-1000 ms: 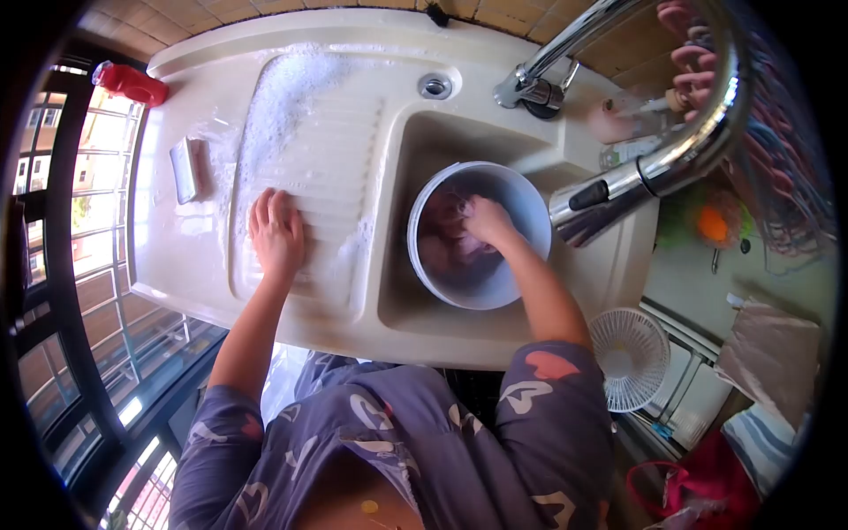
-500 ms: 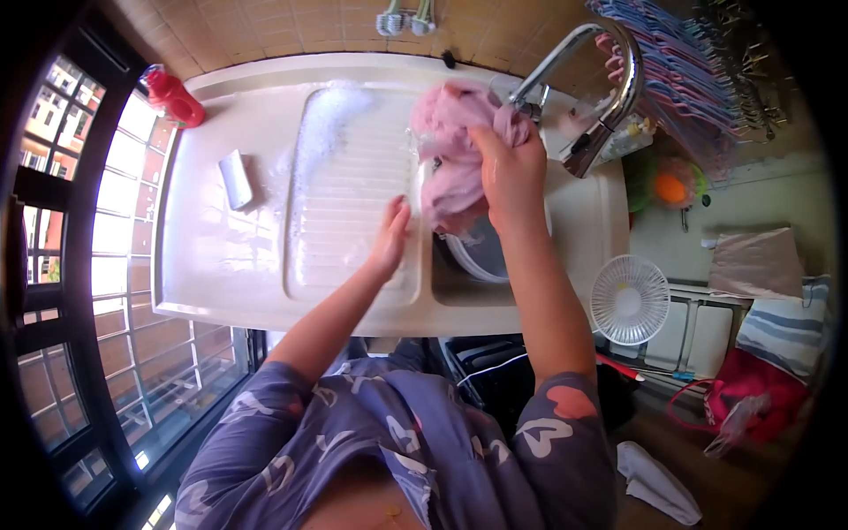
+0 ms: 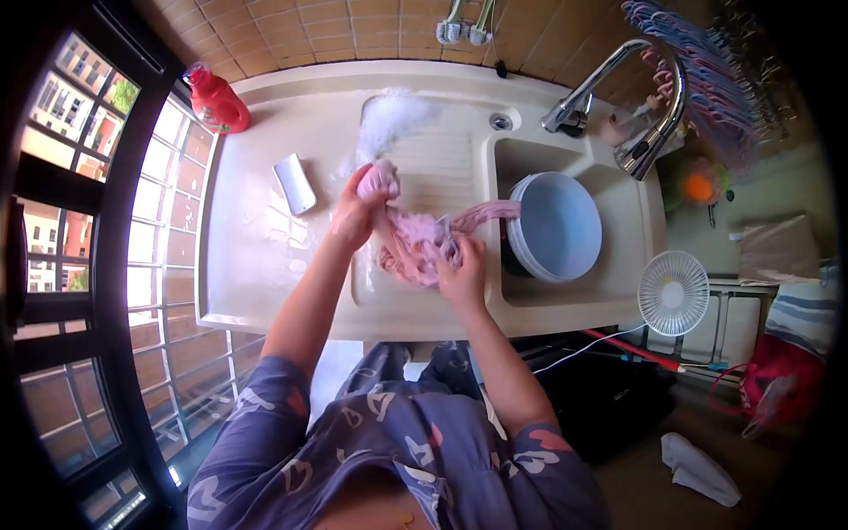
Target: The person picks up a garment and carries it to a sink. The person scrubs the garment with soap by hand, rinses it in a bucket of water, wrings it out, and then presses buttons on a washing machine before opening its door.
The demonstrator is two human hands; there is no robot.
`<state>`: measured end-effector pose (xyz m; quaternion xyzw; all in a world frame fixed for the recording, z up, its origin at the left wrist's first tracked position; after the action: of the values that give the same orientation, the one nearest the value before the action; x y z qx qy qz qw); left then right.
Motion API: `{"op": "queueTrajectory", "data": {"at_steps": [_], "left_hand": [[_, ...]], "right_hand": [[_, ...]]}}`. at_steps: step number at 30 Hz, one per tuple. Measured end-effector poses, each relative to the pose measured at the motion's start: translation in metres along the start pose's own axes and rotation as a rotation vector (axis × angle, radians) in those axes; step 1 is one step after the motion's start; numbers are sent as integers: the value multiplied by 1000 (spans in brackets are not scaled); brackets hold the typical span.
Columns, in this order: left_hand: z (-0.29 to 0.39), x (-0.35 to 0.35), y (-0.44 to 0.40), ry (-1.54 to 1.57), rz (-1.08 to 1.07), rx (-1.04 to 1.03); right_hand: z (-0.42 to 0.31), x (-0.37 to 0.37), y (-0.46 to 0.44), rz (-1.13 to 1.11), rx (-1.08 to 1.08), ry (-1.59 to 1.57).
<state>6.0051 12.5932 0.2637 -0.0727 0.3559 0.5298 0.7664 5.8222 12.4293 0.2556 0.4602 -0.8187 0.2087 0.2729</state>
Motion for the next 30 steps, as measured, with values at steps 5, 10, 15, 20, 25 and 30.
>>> {"op": "queueTrajectory", "data": {"at_steps": [5,10,15,20,25,30], "left_hand": [[3,23,32,-1807,175,-292],[6,33,-46,-1681,332,-250],[22,4,-162,-1724,355,-325],[-1,-29,-250,-1870,403,-242],[-83,-86,-253,-1554,-34,-512],[-94,-80,-226,-1211,-524,-65]], "right_hand": [[-35,-13,-2,125,22,438],[-20,-45,-56,102,-62,587],[-22,-59,-86,169,39,677],[-20,-60,-94,166,105,684],[-13,-61,-98,203,142,639],[-15,-55,-99,227,142,577]]}}
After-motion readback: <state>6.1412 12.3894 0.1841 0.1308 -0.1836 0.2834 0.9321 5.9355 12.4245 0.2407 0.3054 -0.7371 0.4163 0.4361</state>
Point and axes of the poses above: each hand's wrist, its own y-axis away from the middle knuckle, its own x-axis out of the back of the hand, z = x × y, the point moved 3 cm from there along -y, towards the middle knuckle, and after that the axes turned 8 degrees about y, right-handed, at the moved point
